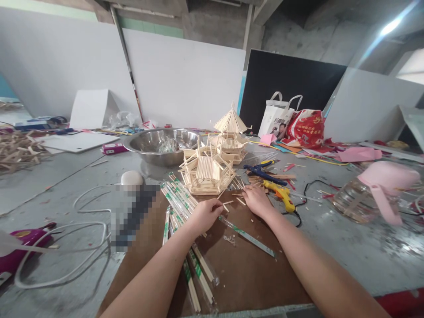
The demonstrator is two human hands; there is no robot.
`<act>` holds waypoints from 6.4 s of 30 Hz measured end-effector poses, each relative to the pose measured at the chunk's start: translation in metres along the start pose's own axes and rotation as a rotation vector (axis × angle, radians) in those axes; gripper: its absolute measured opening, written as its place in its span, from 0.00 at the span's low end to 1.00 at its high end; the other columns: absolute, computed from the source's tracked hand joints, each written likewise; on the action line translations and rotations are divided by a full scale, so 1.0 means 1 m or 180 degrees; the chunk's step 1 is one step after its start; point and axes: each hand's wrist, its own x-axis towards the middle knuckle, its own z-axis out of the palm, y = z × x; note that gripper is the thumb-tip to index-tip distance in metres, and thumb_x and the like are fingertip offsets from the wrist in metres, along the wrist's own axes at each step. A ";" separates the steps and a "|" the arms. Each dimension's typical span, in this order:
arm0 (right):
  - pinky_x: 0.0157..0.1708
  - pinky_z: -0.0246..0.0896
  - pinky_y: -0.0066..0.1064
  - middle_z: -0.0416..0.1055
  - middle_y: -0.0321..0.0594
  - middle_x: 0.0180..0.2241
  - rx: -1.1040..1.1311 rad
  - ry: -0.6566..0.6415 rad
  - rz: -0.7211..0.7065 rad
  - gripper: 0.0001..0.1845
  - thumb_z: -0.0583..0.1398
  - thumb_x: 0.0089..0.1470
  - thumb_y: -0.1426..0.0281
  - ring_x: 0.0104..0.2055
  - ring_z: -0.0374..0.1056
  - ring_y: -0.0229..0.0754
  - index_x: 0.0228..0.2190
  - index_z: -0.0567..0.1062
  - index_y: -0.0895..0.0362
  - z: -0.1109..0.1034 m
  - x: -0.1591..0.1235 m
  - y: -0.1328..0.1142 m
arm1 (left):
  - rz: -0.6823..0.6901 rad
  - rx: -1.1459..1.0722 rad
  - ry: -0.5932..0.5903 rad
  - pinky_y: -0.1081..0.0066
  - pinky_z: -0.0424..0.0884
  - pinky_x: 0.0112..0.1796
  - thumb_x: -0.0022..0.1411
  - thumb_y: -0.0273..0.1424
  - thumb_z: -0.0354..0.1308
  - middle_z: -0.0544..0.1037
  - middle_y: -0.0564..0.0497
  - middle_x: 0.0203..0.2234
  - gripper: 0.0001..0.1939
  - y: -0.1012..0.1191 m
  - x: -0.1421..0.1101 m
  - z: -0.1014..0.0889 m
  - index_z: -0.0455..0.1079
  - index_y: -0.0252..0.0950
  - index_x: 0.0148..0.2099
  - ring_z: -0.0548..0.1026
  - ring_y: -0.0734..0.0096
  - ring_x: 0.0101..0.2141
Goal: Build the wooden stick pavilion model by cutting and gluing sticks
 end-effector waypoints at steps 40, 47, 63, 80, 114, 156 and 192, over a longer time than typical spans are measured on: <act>0.30 0.56 0.29 0.71 0.45 0.34 -0.0220 -0.0306 0.0499 0.14 0.50 0.45 0.76 0.36 0.67 0.44 0.34 0.71 0.56 -0.020 -0.004 -0.002 | -0.0033 0.0026 -0.0016 0.75 0.60 0.25 0.54 0.35 0.44 0.73 0.53 0.22 0.13 0.004 -0.002 -0.003 0.69 0.37 0.31 0.69 0.72 0.24; 0.28 0.56 0.31 0.72 0.47 0.32 -0.0248 -0.0656 0.0498 0.11 0.52 0.41 0.74 0.35 0.67 0.46 0.28 0.73 0.57 -0.031 -0.008 0.003 | -0.0018 0.0017 0.0030 0.75 0.61 0.27 0.54 0.35 0.45 0.73 0.53 0.21 0.13 0.003 -0.002 -0.001 0.69 0.37 0.31 0.69 0.72 0.25; 0.27 0.52 0.28 0.71 0.41 0.29 0.0126 -0.0280 0.0431 0.09 0.51 0.43 0.73 0.33 0.66 0.42 0.27 0.70 0.56 -0.040 -0.018 0.006 | 0.0002 -0.0013 0.0113 0.74 0.61 0.29 0.53 0.32 0.45 0.74 0.52 0.23 0.11 0.010 -0.003 -0.004 0.69 0.36 0.29 0.69 0.72 0.27; 0.32 0.55 0.26 0.68 0.35 0.28 0.2072 0.0162 -0.0843 0.08 0.50 0.50 0.68 0.30 0.63 0.35 0.28 0.68 0.56 -0.049 -0.033 -0.028 | 0.0307 -0.0163 0.0440 0.74 0.63 0.33 0.56 0.35 0.44 0.75 0.49 0.30 0.15 0.018 -0.008 -0.002 0.69 0.37 0.38 0.70 0.69 0.32; 0.33 0.57 0.28 0.72 0.37 0.31 0.2114 0.0066 -0.0755 0.11 0.51 0.49 0.67 0.32 0.65 0.38 0.31 0.72 0.55 -0.030 -0.033 -0.033 | -0.0971 -0.4362 0.0399 0.81 0.58 0.14 0.47 0.32 0.58 0.73 0.53 0.21 0.09 0.038 0.018 -0.012 0.64 0.32 0.29 0.64 0.85 0.13; 0.28 0.50 0.26 0.72 0.35 0.29 0.0500 -0.0208 -0.0279 0.08 0.53 0.46 0.67 0.32 0.65 0.38 0.26 0.72 0.53 -0.035 -0.023 -0.001 | -0.0734 -0.2484 -0.0061 0.80 0.55 0.15 0.45 0.41 0.56 0.69 0.55 0.18 0.15 0.024 0.006 -0.013 0.63 0.33 0.25 0.62 0.83 0.14; 0.26 0.53 0.25 0.67 0.34 0.24 0.1883 0.0099 -0.0928 0.08 0.51 0.50 0.69 0.26 0.61 0.35 0.27 0.68 0.56 -0.053 -0.037 -0.026 | 0.0346 -0.0596 0.0594 0.75 0.59 0.28 0.50 0.31 0.52 0.74 0.52 0.23 0.07 0.020 0.002 0.001 0.71 0.41 0.29 0.69 0.71 0.25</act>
